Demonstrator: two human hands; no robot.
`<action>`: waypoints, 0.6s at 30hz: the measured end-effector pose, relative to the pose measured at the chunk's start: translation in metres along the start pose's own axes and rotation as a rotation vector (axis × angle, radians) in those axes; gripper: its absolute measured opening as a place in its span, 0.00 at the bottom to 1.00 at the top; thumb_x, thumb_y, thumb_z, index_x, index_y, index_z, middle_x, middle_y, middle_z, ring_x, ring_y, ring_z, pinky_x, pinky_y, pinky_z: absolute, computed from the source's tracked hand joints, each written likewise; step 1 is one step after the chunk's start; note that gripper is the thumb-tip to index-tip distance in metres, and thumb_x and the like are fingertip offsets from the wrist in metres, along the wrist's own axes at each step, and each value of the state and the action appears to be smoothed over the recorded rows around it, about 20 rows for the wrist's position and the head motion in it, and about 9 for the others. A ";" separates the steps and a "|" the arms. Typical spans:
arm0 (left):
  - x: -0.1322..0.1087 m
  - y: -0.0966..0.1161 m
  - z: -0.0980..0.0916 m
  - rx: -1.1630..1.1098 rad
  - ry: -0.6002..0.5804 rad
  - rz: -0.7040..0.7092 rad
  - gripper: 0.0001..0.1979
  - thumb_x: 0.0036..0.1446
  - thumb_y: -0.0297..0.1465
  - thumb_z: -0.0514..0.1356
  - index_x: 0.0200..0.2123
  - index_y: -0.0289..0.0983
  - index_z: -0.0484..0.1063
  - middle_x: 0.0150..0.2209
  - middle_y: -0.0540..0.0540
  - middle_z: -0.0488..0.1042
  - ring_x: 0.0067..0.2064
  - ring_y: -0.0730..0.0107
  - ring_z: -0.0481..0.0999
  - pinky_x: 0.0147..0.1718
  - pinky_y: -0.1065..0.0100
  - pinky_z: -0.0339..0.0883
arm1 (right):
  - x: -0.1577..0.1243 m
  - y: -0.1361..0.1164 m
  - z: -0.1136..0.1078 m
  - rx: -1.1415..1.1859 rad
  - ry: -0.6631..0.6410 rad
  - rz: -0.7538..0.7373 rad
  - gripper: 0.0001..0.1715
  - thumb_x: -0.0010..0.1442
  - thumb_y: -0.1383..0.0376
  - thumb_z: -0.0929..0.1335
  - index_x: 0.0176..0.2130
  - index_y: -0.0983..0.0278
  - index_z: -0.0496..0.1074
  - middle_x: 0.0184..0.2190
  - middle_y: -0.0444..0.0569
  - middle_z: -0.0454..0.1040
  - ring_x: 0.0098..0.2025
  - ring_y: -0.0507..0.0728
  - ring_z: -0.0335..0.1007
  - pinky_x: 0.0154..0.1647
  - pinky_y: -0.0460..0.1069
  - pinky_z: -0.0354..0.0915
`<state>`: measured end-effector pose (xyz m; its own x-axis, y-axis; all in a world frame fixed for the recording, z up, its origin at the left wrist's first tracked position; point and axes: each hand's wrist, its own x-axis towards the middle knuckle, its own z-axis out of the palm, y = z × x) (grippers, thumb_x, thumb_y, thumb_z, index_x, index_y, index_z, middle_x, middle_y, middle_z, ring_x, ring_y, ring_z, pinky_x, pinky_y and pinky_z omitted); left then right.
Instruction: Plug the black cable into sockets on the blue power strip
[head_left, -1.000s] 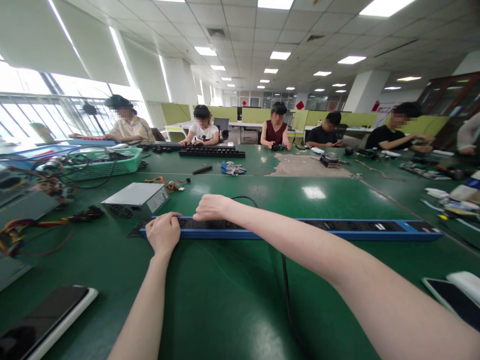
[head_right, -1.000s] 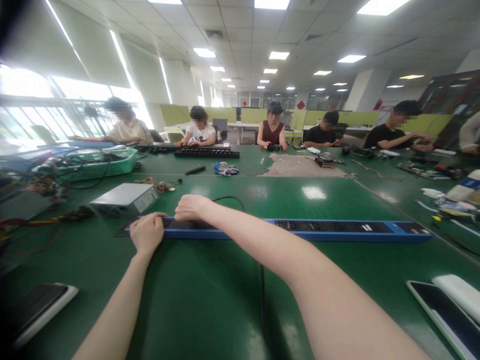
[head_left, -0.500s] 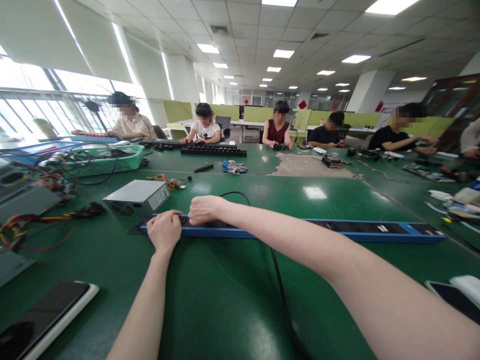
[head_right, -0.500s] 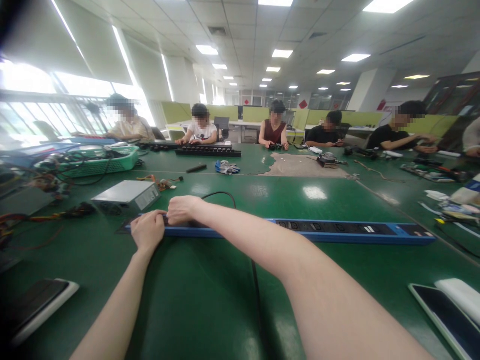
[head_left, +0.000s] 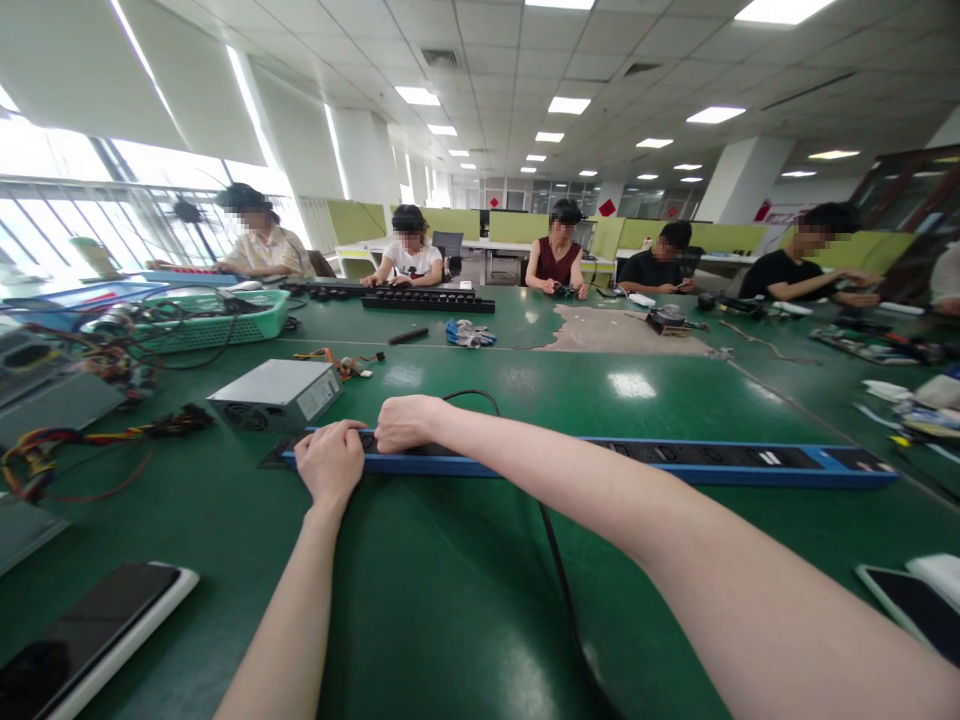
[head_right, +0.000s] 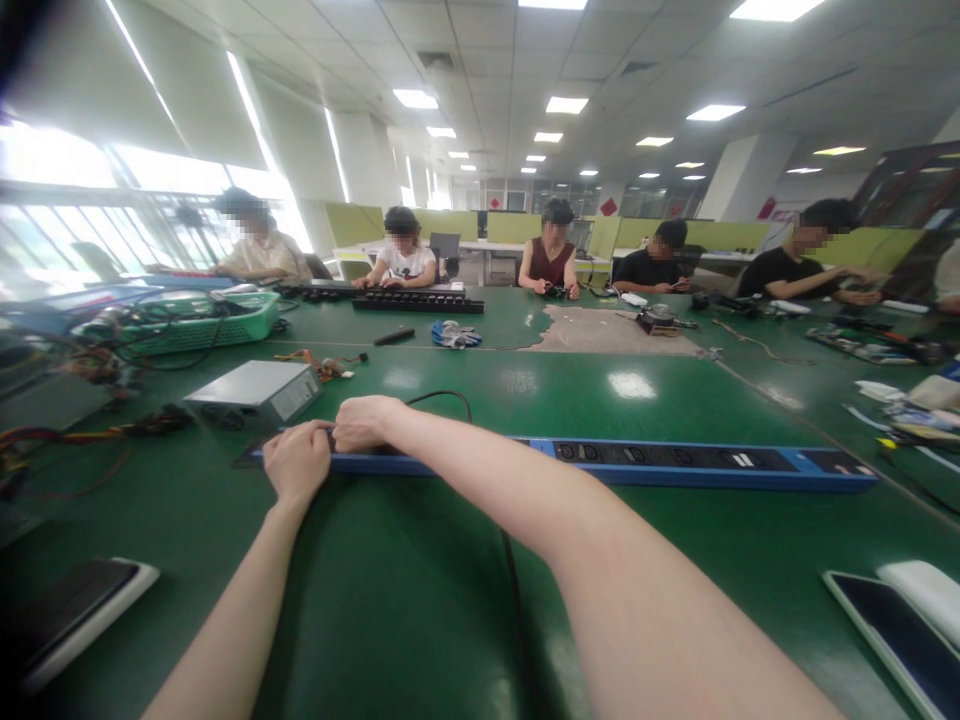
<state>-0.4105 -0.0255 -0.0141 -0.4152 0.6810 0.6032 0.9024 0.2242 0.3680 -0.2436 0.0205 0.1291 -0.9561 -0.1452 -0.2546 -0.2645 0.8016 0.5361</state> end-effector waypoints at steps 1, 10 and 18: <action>0.000 0.000 0.001 0.003 0.001 -0.002 0.18 0.65 0.32 0.48 0.39 0.42 0.79 0.43 0.42 0.81 0.51 0.56 0.74 0.54 0.55 0.53 | 0.001 0.000 0.001 0.001 0.004 -0.001 0.15 0.66 0.75 0.64 0.37 0.66 0.79 0.36 0.54 0.82 0.40 0.55 0.79 0.33 0.48 0.62; 0.002 -0.002 0.003 0.001 -0.018 -0.018 0.18 0.65 0.32 0.48 0.39 0.42 0.79 0.43 0.42 0.81 0.51 0.56 0.74 0.53 0.56 0.52 | 0.007 -0.006 0.009 -0.001 0.020 -0.001 0.16 0.67 0.75 0.63 0.37 0.66 0.79 0.38 0.55 0.82 0.42 0.56 0.80 0.34 0.49 0.64; 0.000 -0.001 0.000 -0.001 -0.004 0.000 0.19 0.65 0.31 0.47 0.39 0.42 0.79 0.43 0.42 0.81 0.50 0.56 0.74 0.53 0.55 0.53 | 0.002 0.003 0.001 0.048 0.011 0.068 0.15 0.67 0.74 0.64 0.36 0.65 0.79 0.37 0.53 0.82 0.40 0.55 0.79 0.33 0.48 0.62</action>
<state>-0.4114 -0.0257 -0.0138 -0.4144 0.6841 0.6002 0.9023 0.2230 0.3688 -0.2460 0.0237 0.1296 -0.9730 -0.0955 -0.2100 -0.1927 0.8369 0.5123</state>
